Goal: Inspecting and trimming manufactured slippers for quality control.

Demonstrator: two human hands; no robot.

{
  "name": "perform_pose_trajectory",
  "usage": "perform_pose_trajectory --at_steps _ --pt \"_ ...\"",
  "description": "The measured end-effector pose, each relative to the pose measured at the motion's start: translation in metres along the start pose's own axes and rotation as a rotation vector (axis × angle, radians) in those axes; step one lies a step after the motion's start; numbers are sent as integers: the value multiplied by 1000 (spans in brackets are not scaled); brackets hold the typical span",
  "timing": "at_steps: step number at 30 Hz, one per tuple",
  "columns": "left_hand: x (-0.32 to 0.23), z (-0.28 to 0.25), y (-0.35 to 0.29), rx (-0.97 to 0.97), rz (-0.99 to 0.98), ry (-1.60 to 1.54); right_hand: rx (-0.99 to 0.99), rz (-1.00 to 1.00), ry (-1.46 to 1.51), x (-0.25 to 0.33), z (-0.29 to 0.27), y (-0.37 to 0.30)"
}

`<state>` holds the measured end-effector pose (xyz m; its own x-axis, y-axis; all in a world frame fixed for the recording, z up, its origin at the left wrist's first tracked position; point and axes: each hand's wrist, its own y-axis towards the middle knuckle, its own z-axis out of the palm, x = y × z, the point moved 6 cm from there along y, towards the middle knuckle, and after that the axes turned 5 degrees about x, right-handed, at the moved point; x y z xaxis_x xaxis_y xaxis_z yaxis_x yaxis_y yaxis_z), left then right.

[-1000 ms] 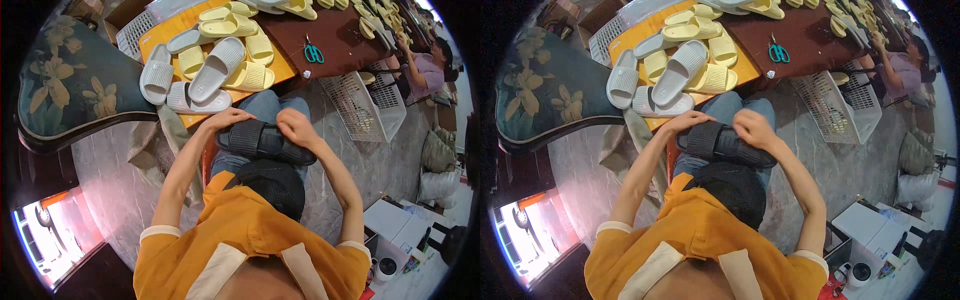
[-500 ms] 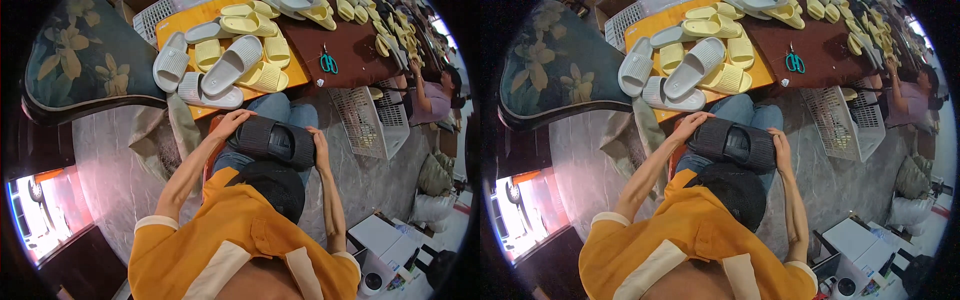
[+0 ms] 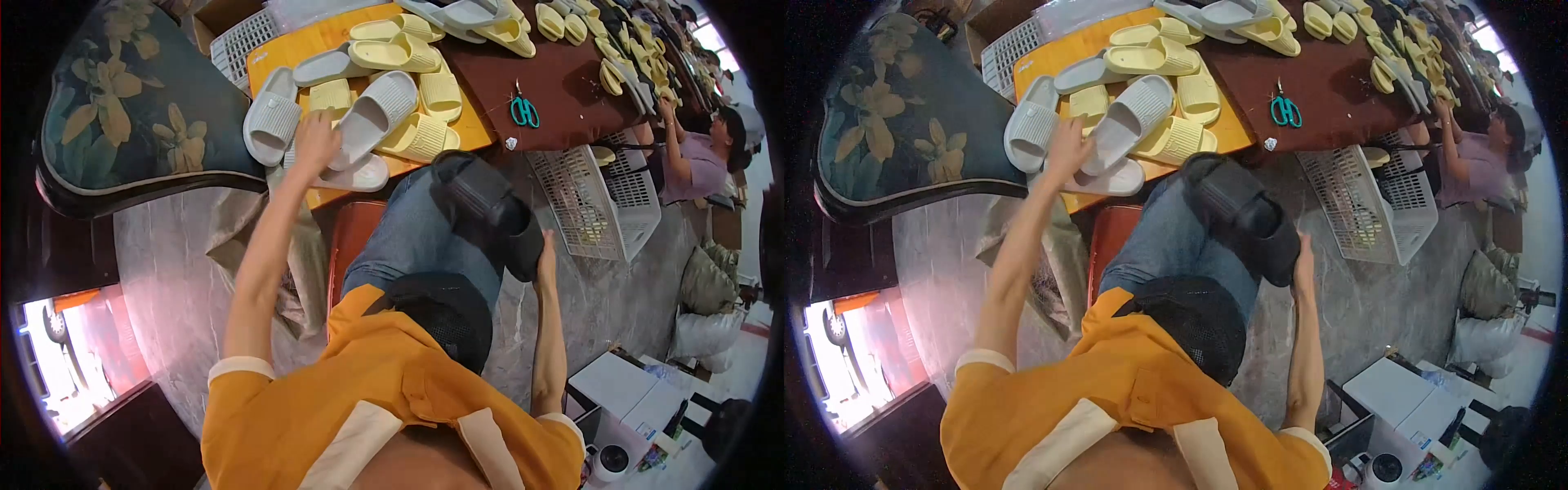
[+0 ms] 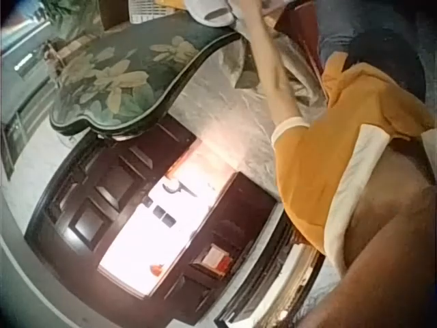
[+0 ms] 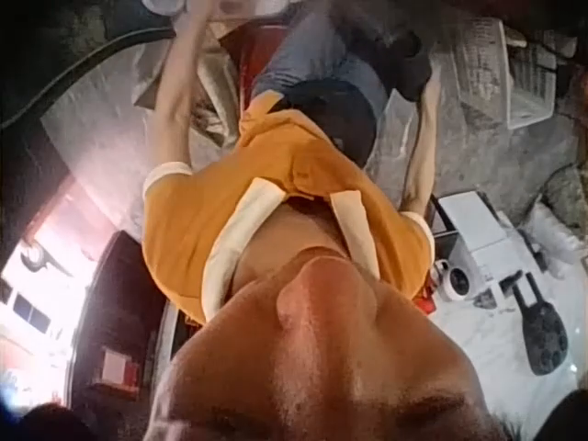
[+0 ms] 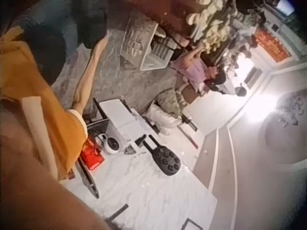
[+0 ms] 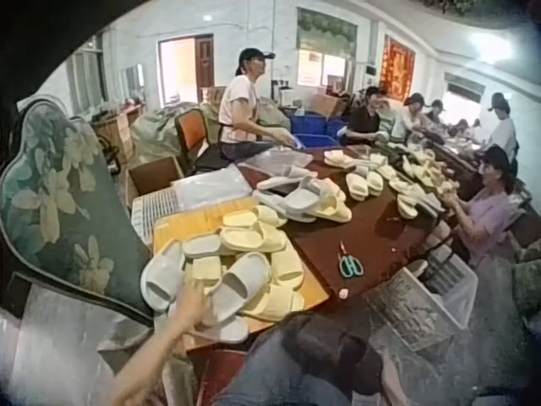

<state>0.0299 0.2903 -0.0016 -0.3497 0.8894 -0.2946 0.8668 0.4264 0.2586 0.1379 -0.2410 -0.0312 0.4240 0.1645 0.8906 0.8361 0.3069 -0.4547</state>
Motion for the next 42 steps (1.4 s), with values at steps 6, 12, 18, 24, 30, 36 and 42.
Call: perform_pose_trajectory --at_steps 6,12,18,24,30,36,42 --pt "35 49 16 723 85 153 88 -246 -41 -22 -34 -33" --pt "46 67 0 484 193 -210 277 -39 49 -52 -18 -58" --pt "-5 46 -37 236 127 -425 205 59 305 -28 -13 -70" --pt "-4 39 -50 334 -82 -312 36 -55 598 20 -18 -12" --pt "1 59 -33 704 39 -404 379 -647 700 307 -34 123" --pt "5 69 -32 946 -106 -385 387 -679 116 302 15 126" --pt "-8 28 -36 867 -138 -635 602 -435 -290 119 108 22"
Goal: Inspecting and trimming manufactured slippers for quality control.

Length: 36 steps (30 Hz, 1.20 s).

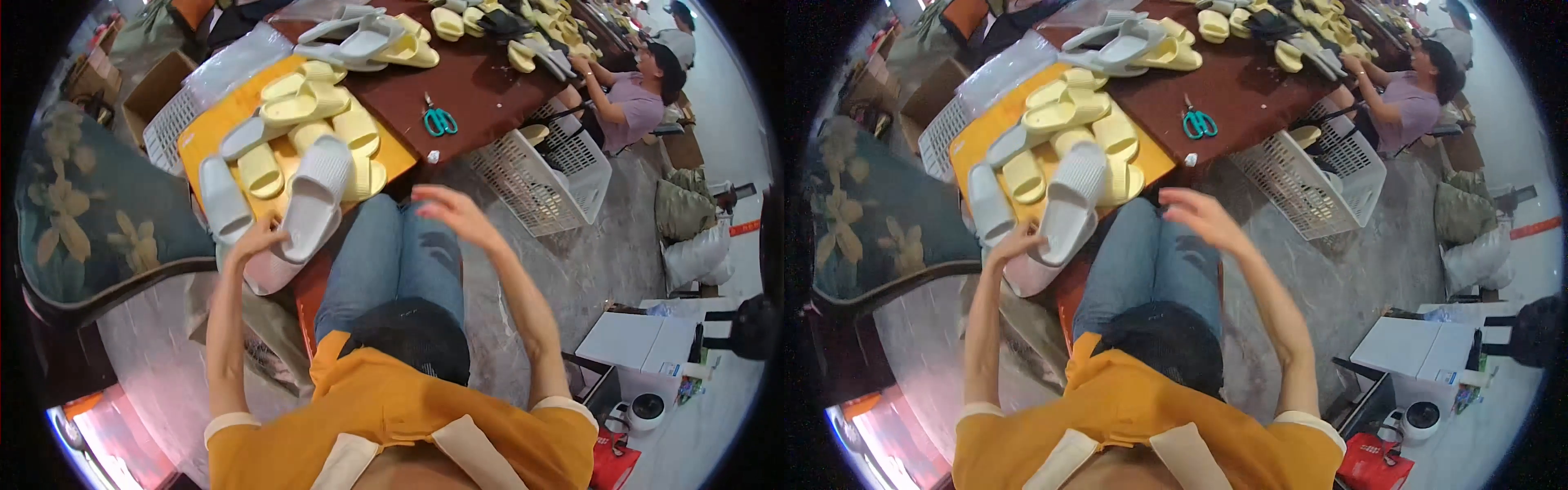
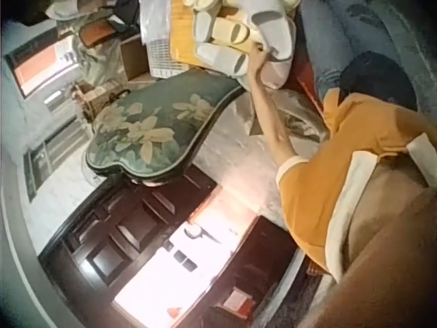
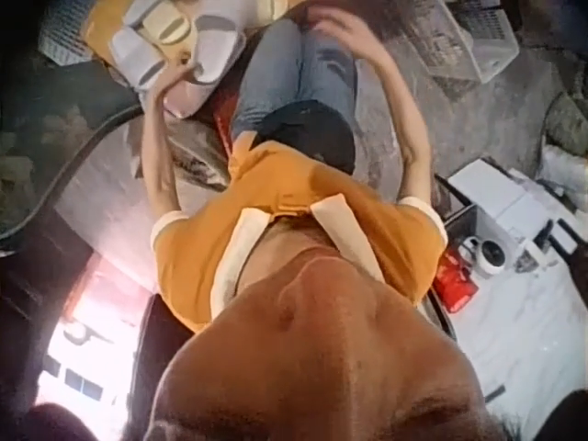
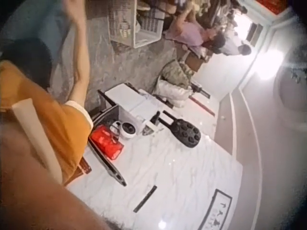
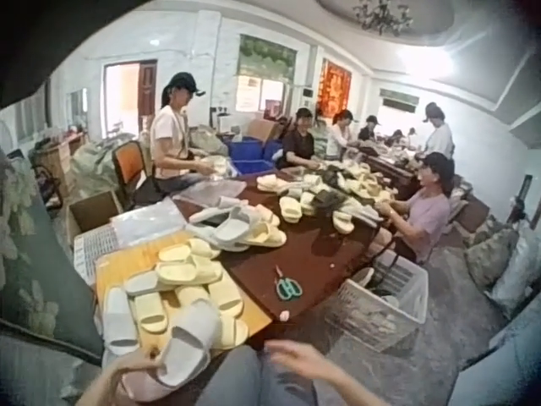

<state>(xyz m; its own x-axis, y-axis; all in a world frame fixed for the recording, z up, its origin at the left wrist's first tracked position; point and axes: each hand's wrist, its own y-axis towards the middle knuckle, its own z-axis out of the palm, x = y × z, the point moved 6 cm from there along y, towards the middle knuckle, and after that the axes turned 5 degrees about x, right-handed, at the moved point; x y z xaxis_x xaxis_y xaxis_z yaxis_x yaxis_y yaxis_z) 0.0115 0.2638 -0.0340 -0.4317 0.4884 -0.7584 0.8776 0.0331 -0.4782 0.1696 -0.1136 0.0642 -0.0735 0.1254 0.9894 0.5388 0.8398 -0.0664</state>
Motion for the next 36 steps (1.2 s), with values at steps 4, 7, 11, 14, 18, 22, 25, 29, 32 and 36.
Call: perform_pose_trajectory --at_steps 4,7,11,14,18,22,25,29,32,36 --pt "-43 17 -9 33 160 -42 -54 -48 -116 7 60 -34" --pt "-83 47 -12 137 128 -121 -153 -127 -248 37 79 -31" --pt "-117 89 -6 224 147 -105 -269 -195 -431 29 87 -16" --pt "-92 124 15 279 30 77 -234 -216 -563 -1 98 -8" --pt "-101 128 9 208 49 -53 -176 -268 -730 -10 121 -10" --pt "-106 125 5 215 -17 -5 -145 -283 -853 -15 130 -9" --pt "-104 125 8 201 6 23 -122 -353 -1014 -17 139 -7" --pt "-96 129 15 196 22 81 2 -455 -1290 -21 155 -4" --pt "-85 130 20 185 43 -25 74 -514 -1421 -19 166 1" --pt "-77 131 24 187 10 -82 104 -523 -1432 -22 168 10"
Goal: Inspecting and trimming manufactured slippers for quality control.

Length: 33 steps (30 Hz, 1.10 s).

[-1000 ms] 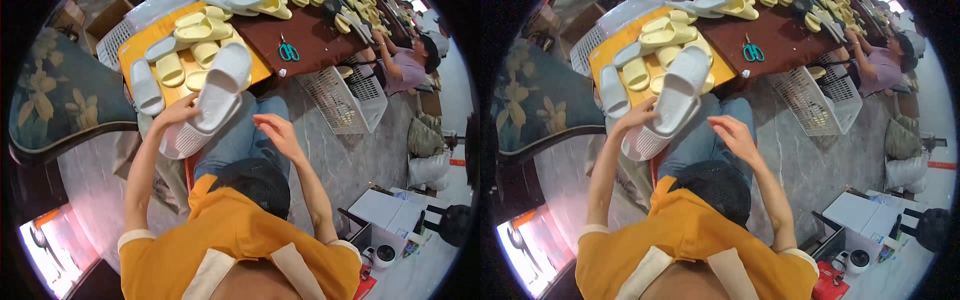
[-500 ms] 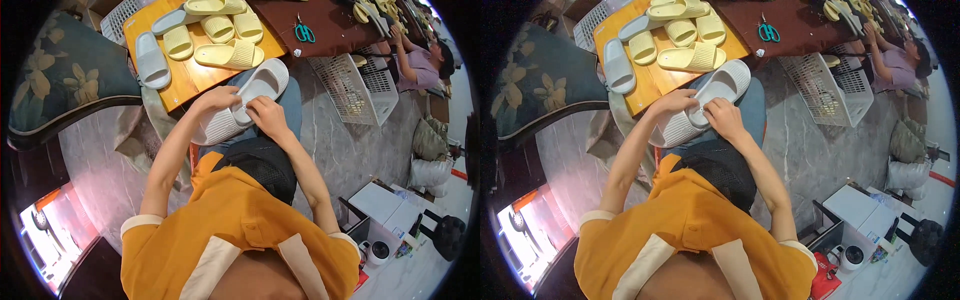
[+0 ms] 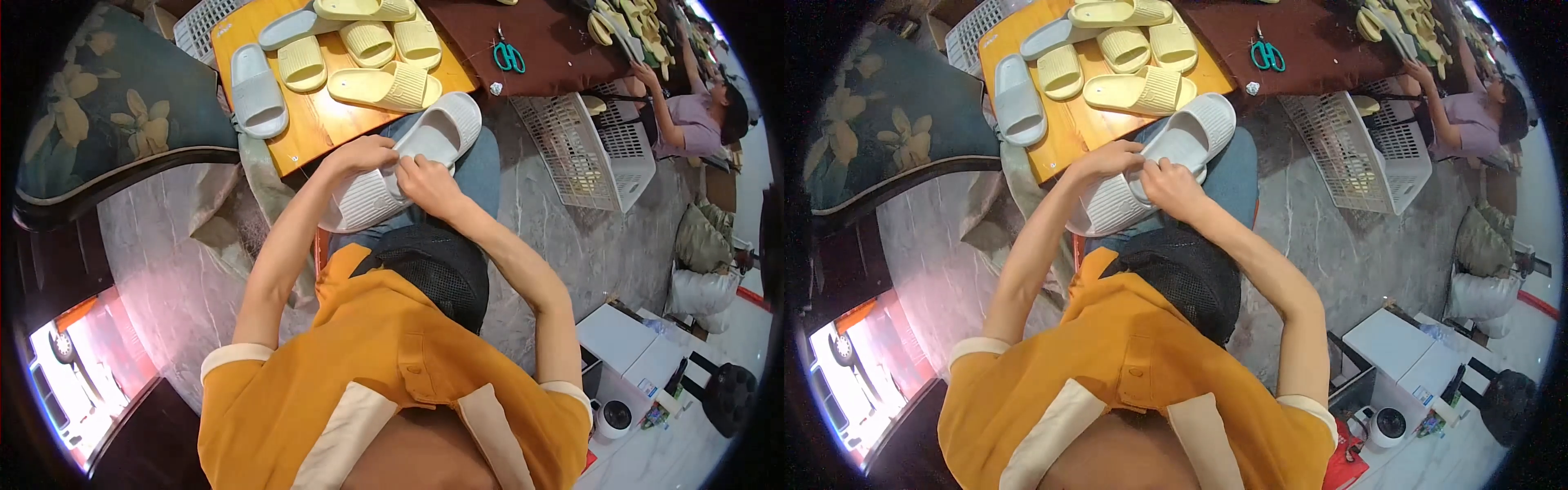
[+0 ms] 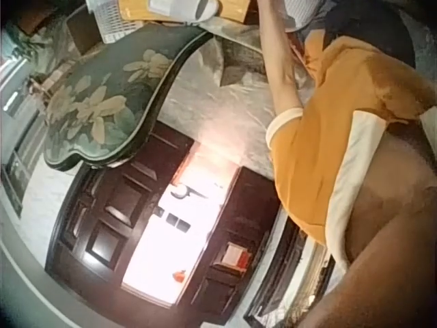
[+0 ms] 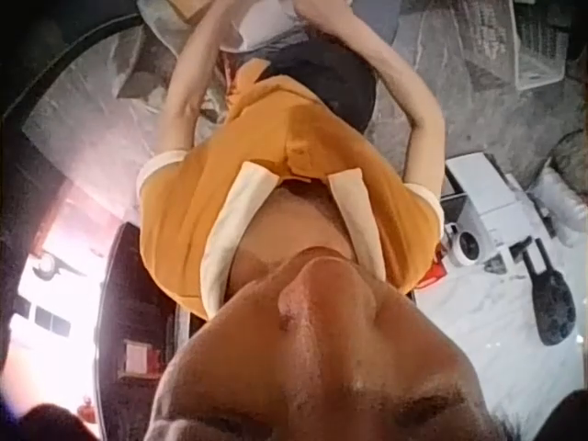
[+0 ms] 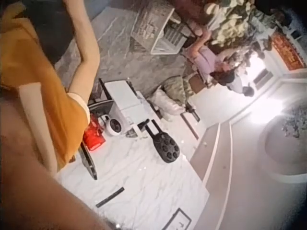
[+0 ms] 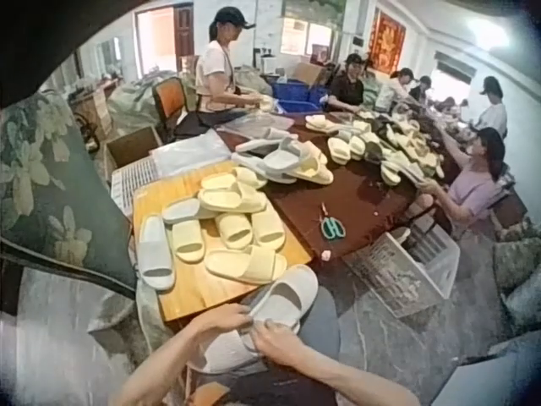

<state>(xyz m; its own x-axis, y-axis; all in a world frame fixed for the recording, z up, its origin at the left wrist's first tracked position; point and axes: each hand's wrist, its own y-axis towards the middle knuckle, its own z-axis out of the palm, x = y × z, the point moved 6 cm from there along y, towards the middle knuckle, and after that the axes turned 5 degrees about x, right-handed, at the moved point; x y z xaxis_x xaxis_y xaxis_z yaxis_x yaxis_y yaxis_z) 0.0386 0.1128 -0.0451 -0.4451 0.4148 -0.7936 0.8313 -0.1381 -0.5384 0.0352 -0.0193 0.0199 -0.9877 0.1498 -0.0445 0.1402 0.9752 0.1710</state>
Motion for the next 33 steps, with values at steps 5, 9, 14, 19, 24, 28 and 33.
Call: perform_pose_trajectory --at_steps 5,9,14,19,24,28,33 --pt "-3 2 -2 33 9 0 -94 64 99 -7 -5 -5" --pt "-3 3 -2 26 -7 -36 -207 186 322 -21 -5 -12" --pt "-6 3 -3 23 -35 37 -279 448 685 -43 1 -27" --pt "-12 2 -5 28 -15 54 -484 845 1267 -102 22 -59" --pt "-22 -1 -12 -11 -3 107 -652 1124 1023 -231 46 -78" --pt "-20 0 -13 -19 -23 144 -439 1102 387 -286 43 -58" --pt "-20 6 -14 -6 -55 102 -190 984 3 -292 47 -28"
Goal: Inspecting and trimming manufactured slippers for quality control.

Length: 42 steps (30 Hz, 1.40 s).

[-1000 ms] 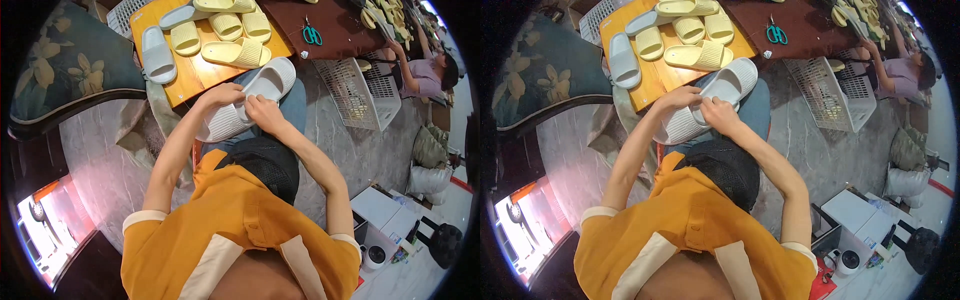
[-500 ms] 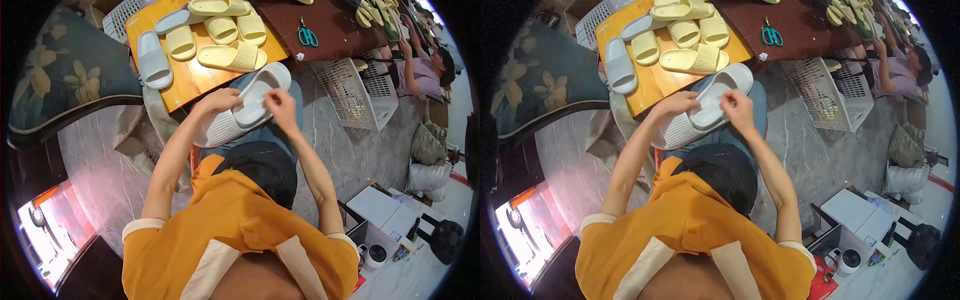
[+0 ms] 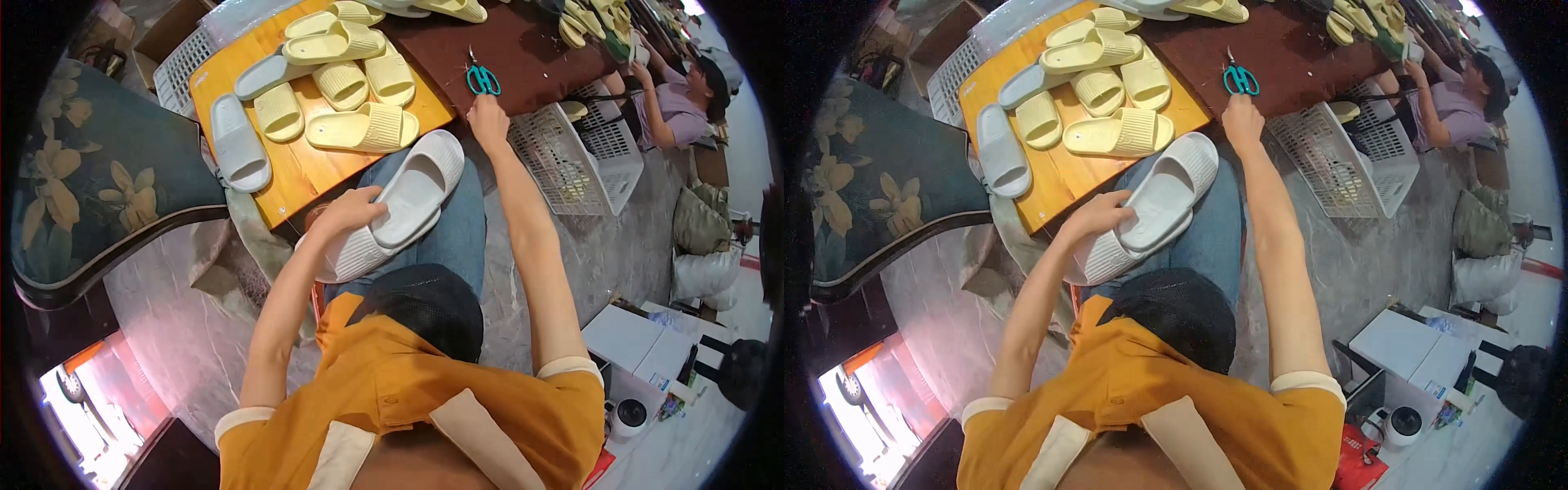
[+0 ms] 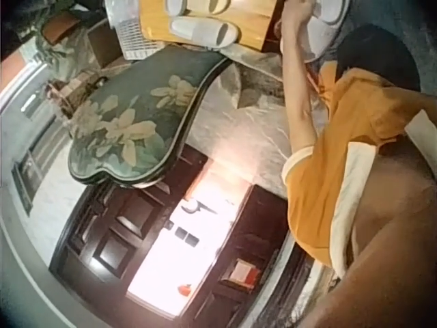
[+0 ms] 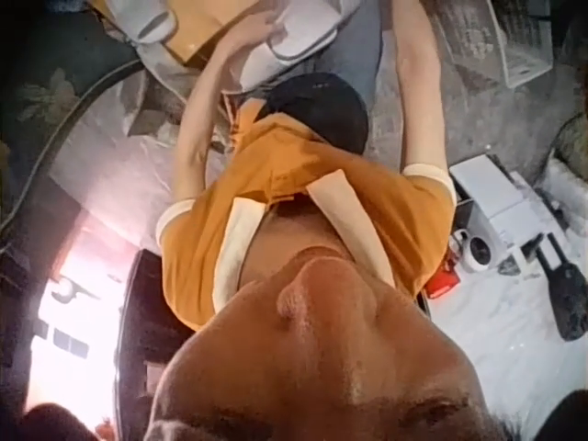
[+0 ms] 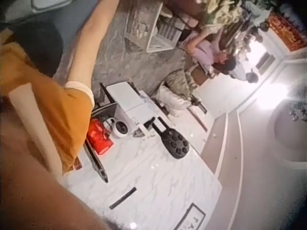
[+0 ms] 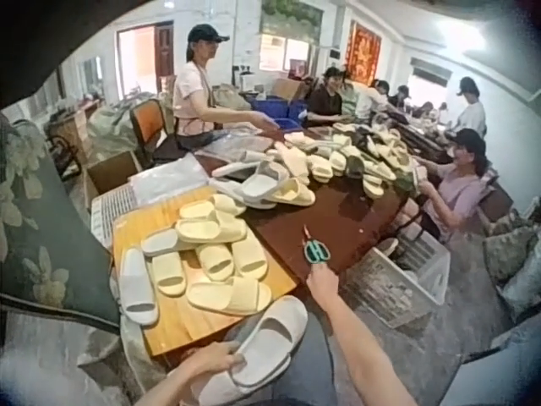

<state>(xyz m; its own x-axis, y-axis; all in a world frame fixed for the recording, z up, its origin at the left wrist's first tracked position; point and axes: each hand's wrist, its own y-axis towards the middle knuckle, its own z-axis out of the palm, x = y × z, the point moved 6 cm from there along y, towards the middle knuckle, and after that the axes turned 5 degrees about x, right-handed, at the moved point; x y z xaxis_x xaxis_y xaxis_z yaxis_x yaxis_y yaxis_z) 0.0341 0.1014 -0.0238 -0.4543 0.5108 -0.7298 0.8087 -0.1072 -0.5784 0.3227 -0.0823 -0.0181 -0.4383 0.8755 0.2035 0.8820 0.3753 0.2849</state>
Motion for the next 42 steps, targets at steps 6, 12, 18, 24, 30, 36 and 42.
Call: perform_pose_trajectory --at_steps 6,12,18,24,30,36,42 --pt "2 -4 4 -33 31 1 115 -214 31 12 3 -13" --pt "-3 -5 2 -20 38 48 128 253 1023 -38 19 -46" --pt "-3 -4 3 20 -1 67 432 61 1049 24 -11 -89" --pt "13 -12 -15 14 82 -247 624 -29 676 46 -12 -101" --pt "69 -24 -83 104 158 -163 652 151 878 16 -15 -104" --pt "87 -7 -121 -9 120 -450 245 315 1114 -44 -80 -110" --pt "68 -7 -134 -127 58 -134 279 196 1105 -10 -118 -137"
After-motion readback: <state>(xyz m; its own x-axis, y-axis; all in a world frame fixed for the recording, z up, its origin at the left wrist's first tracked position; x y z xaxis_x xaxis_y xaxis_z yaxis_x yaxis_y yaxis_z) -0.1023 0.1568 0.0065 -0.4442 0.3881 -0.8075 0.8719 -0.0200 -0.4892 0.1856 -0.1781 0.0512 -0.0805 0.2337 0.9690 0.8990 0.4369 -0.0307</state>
